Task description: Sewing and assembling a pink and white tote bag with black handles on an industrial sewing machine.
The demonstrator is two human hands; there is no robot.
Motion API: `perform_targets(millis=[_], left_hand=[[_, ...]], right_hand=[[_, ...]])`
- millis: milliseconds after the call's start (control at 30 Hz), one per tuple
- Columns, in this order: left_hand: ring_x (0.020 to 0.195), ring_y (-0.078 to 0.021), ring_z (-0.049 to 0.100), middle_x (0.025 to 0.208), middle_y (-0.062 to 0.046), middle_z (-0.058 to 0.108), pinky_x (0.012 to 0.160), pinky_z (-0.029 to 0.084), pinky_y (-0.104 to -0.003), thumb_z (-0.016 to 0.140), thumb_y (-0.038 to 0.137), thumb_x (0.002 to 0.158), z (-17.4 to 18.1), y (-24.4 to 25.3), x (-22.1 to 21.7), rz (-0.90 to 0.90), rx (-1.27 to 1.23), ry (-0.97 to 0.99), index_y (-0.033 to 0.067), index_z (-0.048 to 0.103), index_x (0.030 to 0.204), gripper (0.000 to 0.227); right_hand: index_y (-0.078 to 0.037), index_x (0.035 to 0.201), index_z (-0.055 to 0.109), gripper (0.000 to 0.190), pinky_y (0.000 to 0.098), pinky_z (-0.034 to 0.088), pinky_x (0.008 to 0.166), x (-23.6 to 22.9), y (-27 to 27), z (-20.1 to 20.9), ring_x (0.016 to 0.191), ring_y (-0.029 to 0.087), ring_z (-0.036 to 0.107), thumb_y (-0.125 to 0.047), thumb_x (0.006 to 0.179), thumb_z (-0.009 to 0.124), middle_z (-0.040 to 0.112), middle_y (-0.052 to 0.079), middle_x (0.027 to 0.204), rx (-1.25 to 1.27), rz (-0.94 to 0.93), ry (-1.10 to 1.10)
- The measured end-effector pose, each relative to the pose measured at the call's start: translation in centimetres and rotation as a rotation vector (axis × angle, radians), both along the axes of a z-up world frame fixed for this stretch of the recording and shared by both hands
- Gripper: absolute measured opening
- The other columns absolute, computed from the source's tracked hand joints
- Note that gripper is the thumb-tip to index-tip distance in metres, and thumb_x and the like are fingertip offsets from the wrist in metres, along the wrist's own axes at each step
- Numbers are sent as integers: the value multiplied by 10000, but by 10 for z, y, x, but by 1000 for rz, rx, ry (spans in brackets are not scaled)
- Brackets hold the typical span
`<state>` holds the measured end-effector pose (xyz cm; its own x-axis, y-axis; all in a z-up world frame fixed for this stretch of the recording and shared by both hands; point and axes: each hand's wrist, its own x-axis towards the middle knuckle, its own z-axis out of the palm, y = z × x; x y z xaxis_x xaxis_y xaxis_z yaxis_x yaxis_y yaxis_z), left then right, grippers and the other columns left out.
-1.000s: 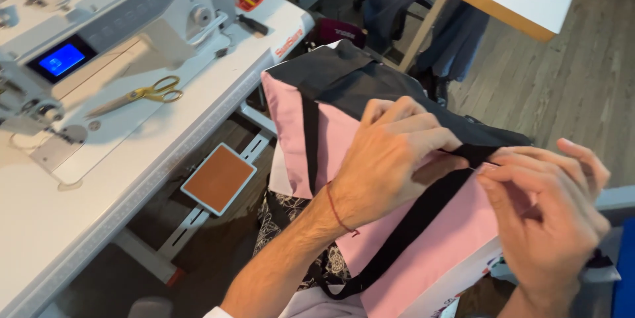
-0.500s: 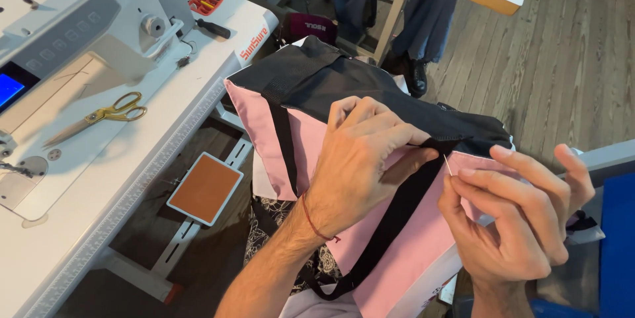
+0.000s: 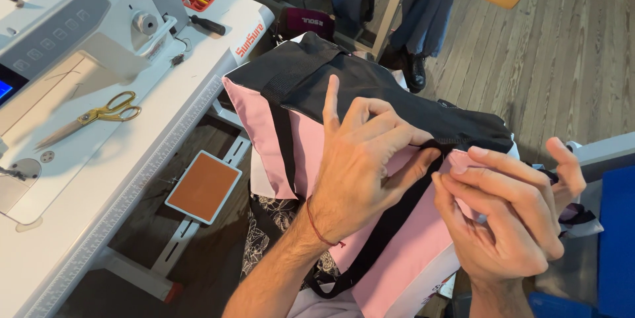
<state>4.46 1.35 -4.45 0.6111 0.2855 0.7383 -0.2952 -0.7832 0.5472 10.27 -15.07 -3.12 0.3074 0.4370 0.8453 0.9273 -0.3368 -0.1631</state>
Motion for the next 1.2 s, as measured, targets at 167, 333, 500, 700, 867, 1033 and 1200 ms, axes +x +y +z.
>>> perform_targets(millis=[167,333,500,700,867,1033,1200], left_hand=[[1067,-187,608,864,51,628,1306,84,-696,827,224,886,1,-2,-2,-3,-6,-5,154,734,990,156],[1042,-185,604,851,46,613,1317,65,-674,833,194,884,2,-4,-5,1,-23,4,156,734,992,152],[1058,-182,606,883,57,626,1319,57,-663,830,180,885,1,-5,-5,0,-19,-16,163,726,1000,156],[1040,-178,606,866,54,613,1306,69,-660,833,173,866,2,-4,-5,7,-20,11,161,726,995,168],[1049,-180,608,886,50,620,1314,74,-663,826,170,871,3,-5,-7,12,-13,4,155,720,1002,169],[1039,-190,613,856,36,621,1300,67,-672,841,167,861,3,-4,-8,4,-17,26,146,728,979,165],[1047,-152,660,823,39,672,1325,61,-659,870,206,814,3,3,-6,-2,-4,15,147,768,964,191]], right_hand=[[-89,891,748,212,509,374,1209,3,4,7,1067,210,693,-6,790,915,703,-3,980,2,41,30],[-65,834,760,235,521,458,1112,3,8,11,1000,277,679,-10,655,903,693,34,930,-9,53,87],[-42,838,754,236,448,492,991,4,9,10,993,264,686,3,663,906,687,33,932,28,66,128],[-19,863,747,222,406,487,957,5,11,7,979,242,692,29,715,905,687,37,954,52,75,113],[0,837,730,214,426,458,938,9,12,5,990,249,709,60,723,901,681,58,929,21,30,81],[-12,829,703,226,405,480,936,13,10,5,984,222,720,74,743,894,669,38,911,56,82,116],[18,864,671,211,338,522,906,8,12,21,1001,246,685,72,730,825,699,112,1081,32,33,264]])
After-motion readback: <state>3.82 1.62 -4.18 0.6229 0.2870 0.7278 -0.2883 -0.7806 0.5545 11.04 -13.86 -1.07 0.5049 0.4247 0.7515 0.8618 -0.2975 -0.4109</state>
